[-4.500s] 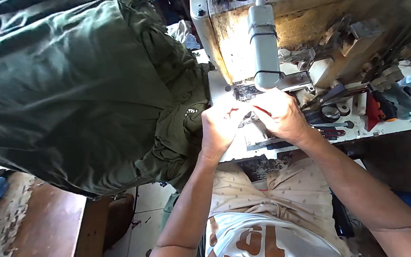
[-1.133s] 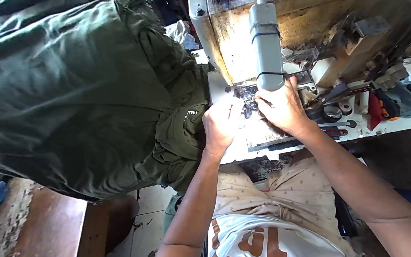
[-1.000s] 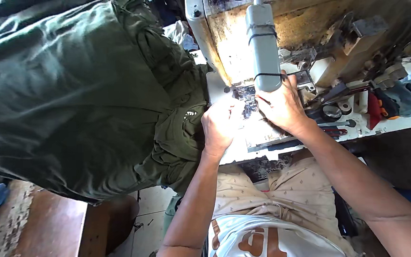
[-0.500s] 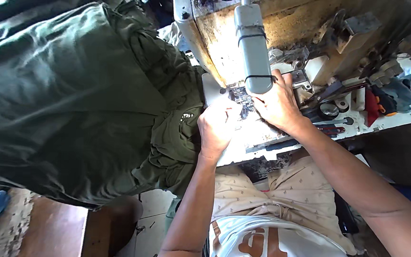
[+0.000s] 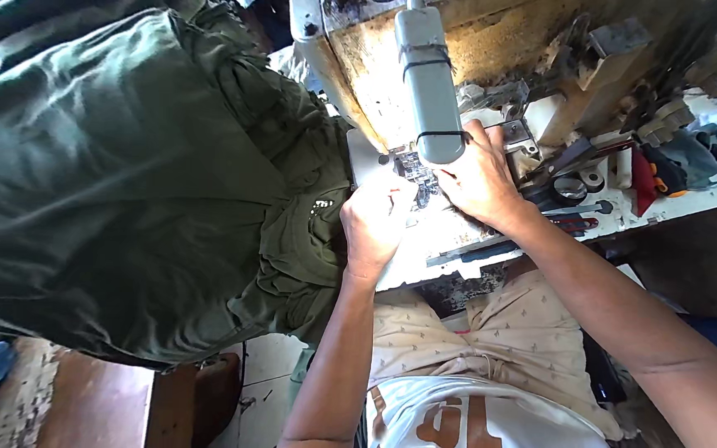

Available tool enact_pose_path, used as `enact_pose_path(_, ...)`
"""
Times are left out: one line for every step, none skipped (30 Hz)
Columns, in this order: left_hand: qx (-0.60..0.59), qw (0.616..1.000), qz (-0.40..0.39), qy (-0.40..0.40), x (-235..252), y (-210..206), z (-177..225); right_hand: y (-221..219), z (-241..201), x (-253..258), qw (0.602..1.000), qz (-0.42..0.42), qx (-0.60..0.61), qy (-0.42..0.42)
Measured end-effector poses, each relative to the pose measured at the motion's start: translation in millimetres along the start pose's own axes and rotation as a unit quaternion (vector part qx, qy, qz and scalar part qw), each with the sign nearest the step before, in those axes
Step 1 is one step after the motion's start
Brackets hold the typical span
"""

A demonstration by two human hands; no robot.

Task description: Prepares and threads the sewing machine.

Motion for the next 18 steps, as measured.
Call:
enact_pose_path(0.0,1.0,0.0,0.002,0.3,-0.1,0.1,-0.5,0.5,0.2,1.0,0.0,0.001,-0.003)
enact_pose_path(0.002,1.0,-0.001,0.002,0.3,-0.2,0.1,-0.6,0.6,0.4,1.0,0.0,0.002,-0.004)
enact_pose_path(0.003,1.0,-0.001,0.002,0.2,-0.3,0.3,-0.7,0.6,0.6,1.0,-0.002,0.002,-0.003)
enact_pose_path(0.004,1.0,-0.002,0.001,0.1,-0.3,0.5,-0.6,0.4,0.8,1.0,-0.005,0.002,-0.004)
enact_pose_path(0.005,1.0,-0.003,0.0,-0.3,-0.2,1.2,-0.5,0.3,1.0,1.0,-0.01,-0.001,-0.004)
enact_pose_path(0.007,1.0,-0.005,0.0,-1.4,0.2,2.3,-0.6,0.1,1.2,1.0,-0.014,-0.003,-0.005)
enact_pose_path(0.015,1.0,-0.011,-0.001,-3.1,0.9,3.8,-0.8,-0.2,1.4,1.0,-0.015,-0.005,-0.004)
enact_pose_path(0.018,1.0,-0.014,0.0,-4.3,1.2,4.5,-0.9,-0.4,1.6,1.0,-0.017,-0.009,-0.005)
enact_pose_path(0.02,1.0,-0.014,0.0,-4.8,1.3,4.8,-1.2,-0.5,2.0,1.0,-0.019,-0.013,-0.006)
enact_pose_path(0.02,1.0,-0.012,-0.001,-5.0,1.3,5.0,-1.7,-0.6,2.3,1.0,-0.021,-0.015,-0.006)
enact_pose_path(0.019,1.0,-0.011,-0.002,-4.8,1.3,5.1,-2.2,-0.9,2.7,1.0,-0.023,-0.017,-0.005)
enact_pose_path(0.017,1.0,-0.011,-0.001,-4.7,1.2,4.8,-2.4,-1.2,3.0,1.0,-0.024,-0.017,-0.005)
enact_pose_path(0.016,1.0,-0.012,-0.001,-4.7,1.2,4.7,-2.4,-1.5,3.1,1.0,-0.023,-0.016,-0.004)
enact_pose_path(0.016,1.0,-0.014,0.001,-4.8,1.1,4.4,-2.0,-1.7,3.2,1.0,-0.021,-0.015,-0.004)
enact_pose_path(0.015,1.0,-0.016,0.004,-5.0,1.0,3.9,-1.3,-1.8,3.2,1.0,-0.017,-0.014,-0.003)
enact_pose_path(0.013,1.0,-0.017,0.006,-5.1,1.0,3.5,-1.0,-1.9,3.3,1.0,-0.016,-0.014,-0.003)
enact_pose_path(0.011,1.0,-0.017,0.008,-5.1,0.9,3.3,-1.1,-2.1,3.4,1.0,-0.019,-0.014,-0.003)
enact_pose_path(0.01,1.0,-0.017,0.007,-5.2,0.9,3.3,-1.3,-2.5,3.8,1.0,-0.024,-0.015,-0.005)
Point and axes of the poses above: each hand's wrist, its own x-axis towards the middle knuckle, its own y-axis out of the back of the hand, z = x × y, the point moved 7 cm from there along x, towards the middle knuckle, and after that the axes turned 4 degrees about x, right-handed, at the moved point
